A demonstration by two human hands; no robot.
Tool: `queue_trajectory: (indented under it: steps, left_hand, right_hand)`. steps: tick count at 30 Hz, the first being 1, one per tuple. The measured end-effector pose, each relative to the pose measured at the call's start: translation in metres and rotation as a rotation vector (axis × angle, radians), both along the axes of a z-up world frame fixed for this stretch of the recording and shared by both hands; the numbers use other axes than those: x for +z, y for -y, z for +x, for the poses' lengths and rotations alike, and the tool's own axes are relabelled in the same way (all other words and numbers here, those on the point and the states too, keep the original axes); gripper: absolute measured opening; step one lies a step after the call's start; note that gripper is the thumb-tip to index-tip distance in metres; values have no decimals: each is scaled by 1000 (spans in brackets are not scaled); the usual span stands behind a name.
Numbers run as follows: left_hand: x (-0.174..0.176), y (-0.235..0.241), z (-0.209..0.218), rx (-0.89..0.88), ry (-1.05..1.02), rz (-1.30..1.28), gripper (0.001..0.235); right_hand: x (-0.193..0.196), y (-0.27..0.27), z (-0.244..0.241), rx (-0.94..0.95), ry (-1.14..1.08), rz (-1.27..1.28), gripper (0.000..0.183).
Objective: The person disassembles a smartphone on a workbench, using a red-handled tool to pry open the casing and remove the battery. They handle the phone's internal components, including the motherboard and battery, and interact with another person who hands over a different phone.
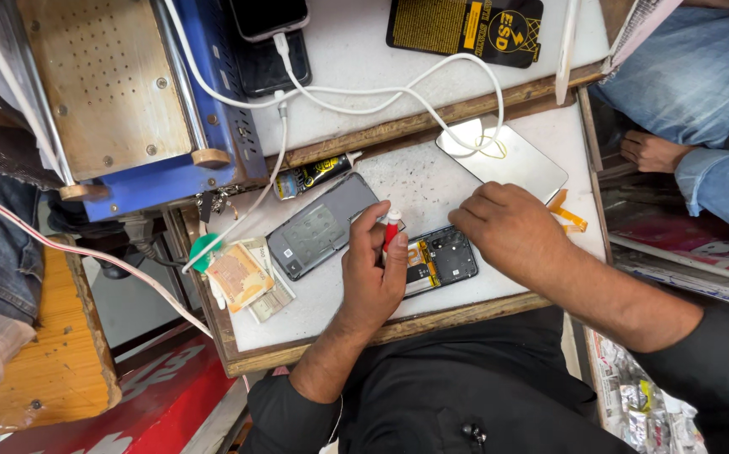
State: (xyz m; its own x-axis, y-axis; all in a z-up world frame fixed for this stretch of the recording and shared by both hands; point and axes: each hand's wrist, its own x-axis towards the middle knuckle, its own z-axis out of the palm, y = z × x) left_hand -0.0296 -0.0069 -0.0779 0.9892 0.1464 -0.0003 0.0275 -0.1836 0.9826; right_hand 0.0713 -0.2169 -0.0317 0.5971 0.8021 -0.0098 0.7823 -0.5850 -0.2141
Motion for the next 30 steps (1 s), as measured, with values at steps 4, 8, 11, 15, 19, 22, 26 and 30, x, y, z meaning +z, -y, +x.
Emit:
queue_trajectory:
  steps: [4,8,11,15,19,22,26,30]
  left_hand:
    - [4,-1,5,8,161,25,42]
    - [1,2,1,18,23,14,43]
    - [2,-3,3,18,51,27,43]
    - [1,-2,5,-2,27,-9,43]
    - [2,-1,5,47,133,36,42]
    - [1,-1,3,48,116,23,42]
    - [3,2,6,32,56,-25,43]
    - [10,1,4,52,47,1,44]
  right_hand:
    - [5,0,6,-25,-117,105,26]
    - [5,4,-1,-56,-140,117,25]
    - [0,-6,-6,-62,-30,84,27]
    - [0,-4,-4,-79,-49,66,26]
    - [6,1,-4,-88,-122,86,25]
    - [2,-1,-12,-94,-34,30,31]
    - [-2,-2,-20,-130,69,11,32]
    - [0,-6,-21,-152,63,-25,32]
